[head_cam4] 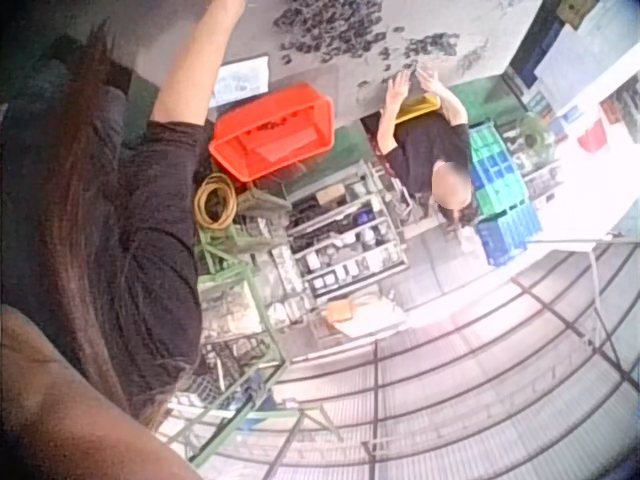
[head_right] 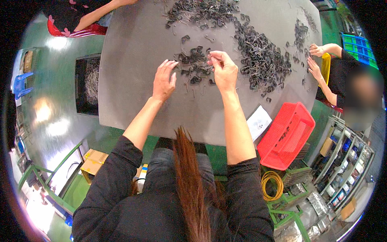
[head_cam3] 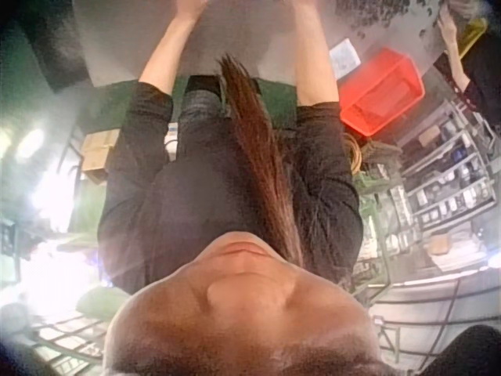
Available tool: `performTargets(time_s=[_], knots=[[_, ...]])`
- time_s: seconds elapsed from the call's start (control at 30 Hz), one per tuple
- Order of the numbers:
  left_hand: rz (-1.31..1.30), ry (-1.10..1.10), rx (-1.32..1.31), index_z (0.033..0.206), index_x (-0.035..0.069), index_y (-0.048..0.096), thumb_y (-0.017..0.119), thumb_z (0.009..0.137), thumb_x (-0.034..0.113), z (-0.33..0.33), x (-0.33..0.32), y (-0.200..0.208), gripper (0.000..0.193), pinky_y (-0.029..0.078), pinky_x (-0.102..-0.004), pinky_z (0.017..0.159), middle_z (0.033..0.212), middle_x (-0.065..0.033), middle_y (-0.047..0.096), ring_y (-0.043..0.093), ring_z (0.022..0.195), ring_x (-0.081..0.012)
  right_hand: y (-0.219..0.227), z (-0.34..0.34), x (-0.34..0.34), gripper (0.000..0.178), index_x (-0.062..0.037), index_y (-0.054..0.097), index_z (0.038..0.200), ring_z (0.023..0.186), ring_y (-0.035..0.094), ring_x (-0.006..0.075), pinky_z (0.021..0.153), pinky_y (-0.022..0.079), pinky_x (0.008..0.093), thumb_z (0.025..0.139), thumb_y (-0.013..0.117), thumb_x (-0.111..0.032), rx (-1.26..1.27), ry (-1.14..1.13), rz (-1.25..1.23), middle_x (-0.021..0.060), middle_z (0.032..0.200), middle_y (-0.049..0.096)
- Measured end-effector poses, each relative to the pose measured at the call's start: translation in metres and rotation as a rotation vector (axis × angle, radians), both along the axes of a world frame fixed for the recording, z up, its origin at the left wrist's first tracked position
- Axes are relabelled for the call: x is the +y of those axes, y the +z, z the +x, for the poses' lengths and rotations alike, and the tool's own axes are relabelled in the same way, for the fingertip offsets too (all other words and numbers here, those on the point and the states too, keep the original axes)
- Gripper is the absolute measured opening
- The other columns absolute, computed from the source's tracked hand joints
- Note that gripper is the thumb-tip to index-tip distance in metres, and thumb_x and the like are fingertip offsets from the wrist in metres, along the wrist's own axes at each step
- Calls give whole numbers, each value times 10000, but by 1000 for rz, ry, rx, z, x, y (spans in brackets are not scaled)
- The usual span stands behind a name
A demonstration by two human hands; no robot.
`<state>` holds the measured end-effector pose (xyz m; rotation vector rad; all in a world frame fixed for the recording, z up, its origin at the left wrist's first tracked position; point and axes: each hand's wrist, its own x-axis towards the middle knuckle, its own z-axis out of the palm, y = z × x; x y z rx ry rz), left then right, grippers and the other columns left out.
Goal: The person sorts small metal parts on a table by hand, separating them into piles and transferring some into a red basket. The person also moves a face mask aside to access the workspace.
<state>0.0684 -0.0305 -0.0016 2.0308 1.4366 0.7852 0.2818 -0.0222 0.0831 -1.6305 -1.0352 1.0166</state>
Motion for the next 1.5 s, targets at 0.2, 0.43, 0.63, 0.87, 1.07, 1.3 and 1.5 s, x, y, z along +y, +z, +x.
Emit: performTargets(time_s=[0.2, 0.43, 0.63, 0.87, 1.07, 1.3, 1.5], knots=[[125, -241, 298, 1288, 211, 488, 585, 849, 193, 39, 15, 1, 450, 236, -572, 1080, 1396, -30, 410, 282, 1360, -260, -19, 15, -32, 157, -83, 647, 1023, 859, 650, 164, 681, 494, 265, 872, 607, -75, -87, 277, -115, 53, 951, 685], [85, 1, 342, 1054, 125, 588, 570, 803, 81, 5, 5, 0, 256, 291, -555, 1031, 1263, -46, 520, 418, 1267, -261, -53, -4, -72, 185, -133, 639, 979, 979, 579, 269, 825, 488, 394, 796, 661, -156, -620, 389, -102, 52, 997, 597], [164, -281, 302, 1237, 139, 529, 564, 804, 73, 45, -16, 4, 440, 247, -533, 1081, 1346, -50, 475, 334, 1348, -241, -65, 19, -21, 346, -104, 598, 1125, 1076, 524, 279, 871, 466, 383, 783, 602, -56, -814, 98, 62, 65, 1149, 555], [95, -319, 387, 1224, 132, 508, 574, 787, 65, 27, -51, -5, 447, 205, -552, 1100, 1346, -23, 449, 319, 1346, -236, -76, 29, -86, 465, -110, 536, 1245, 1273, 405, 239, 1032, 326, 443, 782, 550, -60, -980, 384, 62, 47, 1326, 486], [119, -286, 284, 1167, 112, 521, 577, 763, 23, 34, -50, 1, 418, 221, -525, 1099, 1290, -46, 471, 327, 1337, -243, -100, 41, -101, 591, -84, 332, 1420, 1391, 240, 302, 1124, 197, 467, 885, 560, -189, -993, 170, 22, 133, 1490, 281], [188, -190, 239, 1194, 130, 511, 559, 802, 36, 49, -1, 9, 406, 236, -526, 1088, 1323, -45, 455, 329, 1344, -250, -102, 29, -71, 601, -36, 321, 1417, 1404, 203, 326, 1128, 185, 475, 924, 515, -319, -936, 157, 93, 165, 1500, 256], [175, -107, 188, 1213, 137, 521, 531, 837, 41, 55, 28, 10, 387, 234, -512, 1093, 1343, -44, 457, 326, 1349, -259, -123, 35, 28, 615, -29, 339, 1405, 1392, 234, 324, 1132, 184, 466, 931, 474, -398, -928, 186, 162, 177, 1483, 288]])
